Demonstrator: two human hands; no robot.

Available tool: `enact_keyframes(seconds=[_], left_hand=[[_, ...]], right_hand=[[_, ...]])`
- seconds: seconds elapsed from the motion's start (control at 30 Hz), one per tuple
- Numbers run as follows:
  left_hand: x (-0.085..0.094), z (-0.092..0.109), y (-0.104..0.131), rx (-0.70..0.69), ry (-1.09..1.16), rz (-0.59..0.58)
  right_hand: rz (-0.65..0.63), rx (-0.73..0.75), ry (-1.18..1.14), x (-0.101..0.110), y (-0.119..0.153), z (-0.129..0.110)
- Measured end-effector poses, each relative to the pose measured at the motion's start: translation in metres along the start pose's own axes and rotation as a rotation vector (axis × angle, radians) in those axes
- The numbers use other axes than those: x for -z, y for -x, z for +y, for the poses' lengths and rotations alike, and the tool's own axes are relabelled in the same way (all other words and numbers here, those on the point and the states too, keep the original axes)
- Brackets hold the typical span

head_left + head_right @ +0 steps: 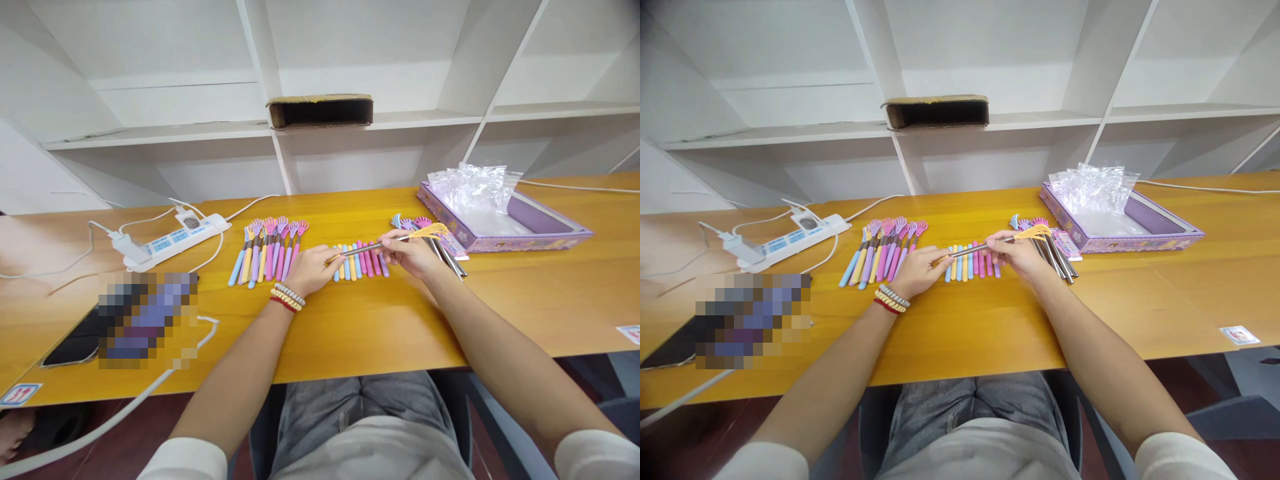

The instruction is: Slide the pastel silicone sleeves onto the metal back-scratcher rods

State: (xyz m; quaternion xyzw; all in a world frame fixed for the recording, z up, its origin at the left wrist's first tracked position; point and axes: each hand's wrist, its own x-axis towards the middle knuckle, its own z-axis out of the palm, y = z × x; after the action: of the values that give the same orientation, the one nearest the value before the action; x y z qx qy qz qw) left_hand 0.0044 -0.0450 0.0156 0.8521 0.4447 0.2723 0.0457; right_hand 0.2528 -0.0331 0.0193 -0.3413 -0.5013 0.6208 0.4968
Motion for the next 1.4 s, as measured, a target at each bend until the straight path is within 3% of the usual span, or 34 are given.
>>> enact_keyframes(seconds=[0.23, 0.47, 0.7, 0.93, 1.27, 1.4], left_hand=[[0.005, -0.005, -0.001, 0.059, -0.024, 0.067], [0.003, -0.013, 0.0, 0.08, -0.071, 0.063], [0.007, -0.014, 0.001, 0.055, -0.118, 0.024], [0.012, -0.018, 0.001, 0.027, -0.18, -0.032], [0.017, -0.008, -0.001, 0.0, -0.098, -0.131], [0.016, -0.007, 0.0, -0.002, -0.127, -0.104]], right_hand=[[0.229, 0.089, -0.147, 0.016, -0.008, -0.01], [0.436, 0.249, 0.066, 0.016, -0.012, -0.007], [0.458, 0.29, 0.184, 0.017, -0.01, -0.008], [0.383, 0.158, 0.353, 0.024, -0.009, -0.004], [0.299, 0.292, 0.467, 0.024, -0.004, -0.002], [0.29, 0.245, 0.488, 0.019, -0.003, -0.003]])
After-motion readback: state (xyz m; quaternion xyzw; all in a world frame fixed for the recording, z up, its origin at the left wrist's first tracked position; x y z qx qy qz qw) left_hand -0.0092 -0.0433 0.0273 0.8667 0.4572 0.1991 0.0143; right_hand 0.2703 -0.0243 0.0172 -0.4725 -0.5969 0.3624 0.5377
